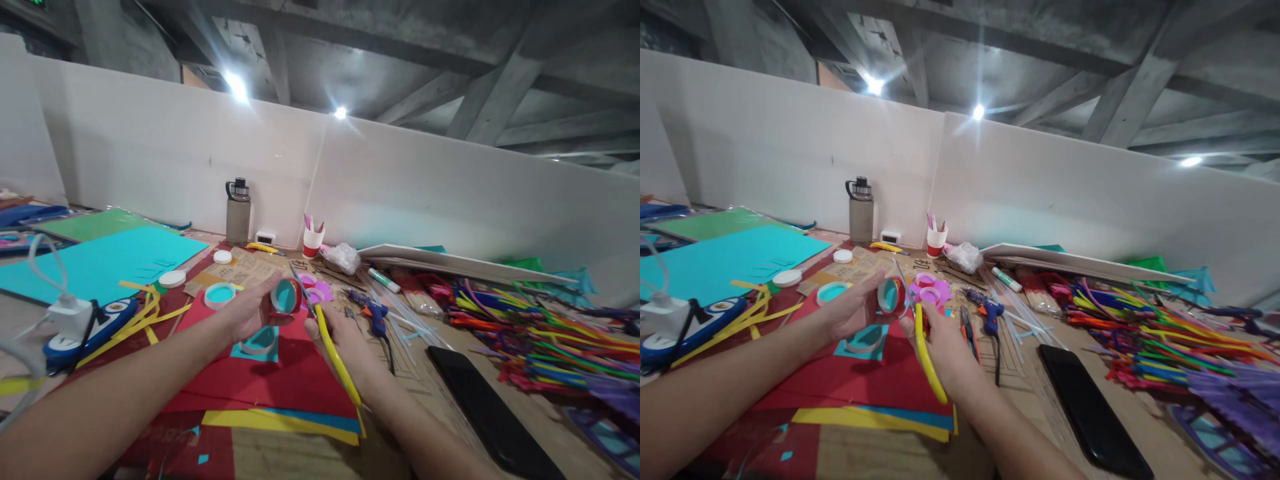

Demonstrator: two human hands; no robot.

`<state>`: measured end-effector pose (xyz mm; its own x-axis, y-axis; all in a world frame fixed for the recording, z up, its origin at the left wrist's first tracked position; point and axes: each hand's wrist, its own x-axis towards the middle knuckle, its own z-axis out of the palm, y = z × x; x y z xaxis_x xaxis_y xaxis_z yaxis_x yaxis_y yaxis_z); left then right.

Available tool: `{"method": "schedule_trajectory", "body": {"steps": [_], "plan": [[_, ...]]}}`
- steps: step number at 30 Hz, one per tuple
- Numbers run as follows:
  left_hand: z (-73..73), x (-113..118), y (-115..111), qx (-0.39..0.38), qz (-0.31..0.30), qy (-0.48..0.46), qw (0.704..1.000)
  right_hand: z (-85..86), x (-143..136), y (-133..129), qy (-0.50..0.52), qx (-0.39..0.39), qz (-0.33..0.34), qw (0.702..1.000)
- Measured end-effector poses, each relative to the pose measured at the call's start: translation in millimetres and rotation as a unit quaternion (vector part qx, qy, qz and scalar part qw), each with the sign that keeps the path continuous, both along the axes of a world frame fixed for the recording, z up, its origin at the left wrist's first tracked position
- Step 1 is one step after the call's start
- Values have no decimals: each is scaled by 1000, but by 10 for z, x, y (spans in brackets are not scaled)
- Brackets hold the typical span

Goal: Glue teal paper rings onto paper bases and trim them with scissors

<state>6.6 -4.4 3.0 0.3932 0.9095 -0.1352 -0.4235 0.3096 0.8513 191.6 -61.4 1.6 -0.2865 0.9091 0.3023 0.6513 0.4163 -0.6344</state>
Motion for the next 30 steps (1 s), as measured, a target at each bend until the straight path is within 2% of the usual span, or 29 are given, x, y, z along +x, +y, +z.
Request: {"method": "schedule_trajectory", "body": {"steps": [7, 11, 19, 30], "plan": [[52, -25, -14, 59, 49, 28, 997, -15, 14, 1, 18, 5, 44, 999], [67, -13, -29, 86, 61, 34, 994, 8, 8, -21, 25, -12, 44, 999], [68, 0, -44, 105, 25, 38, 993, 58, -7, -46, 41, -21, 44, 998], [66, -39, -16, 122, 28, 71, 990, 66, 3, -35, 27, -11, 40, 999]]}}
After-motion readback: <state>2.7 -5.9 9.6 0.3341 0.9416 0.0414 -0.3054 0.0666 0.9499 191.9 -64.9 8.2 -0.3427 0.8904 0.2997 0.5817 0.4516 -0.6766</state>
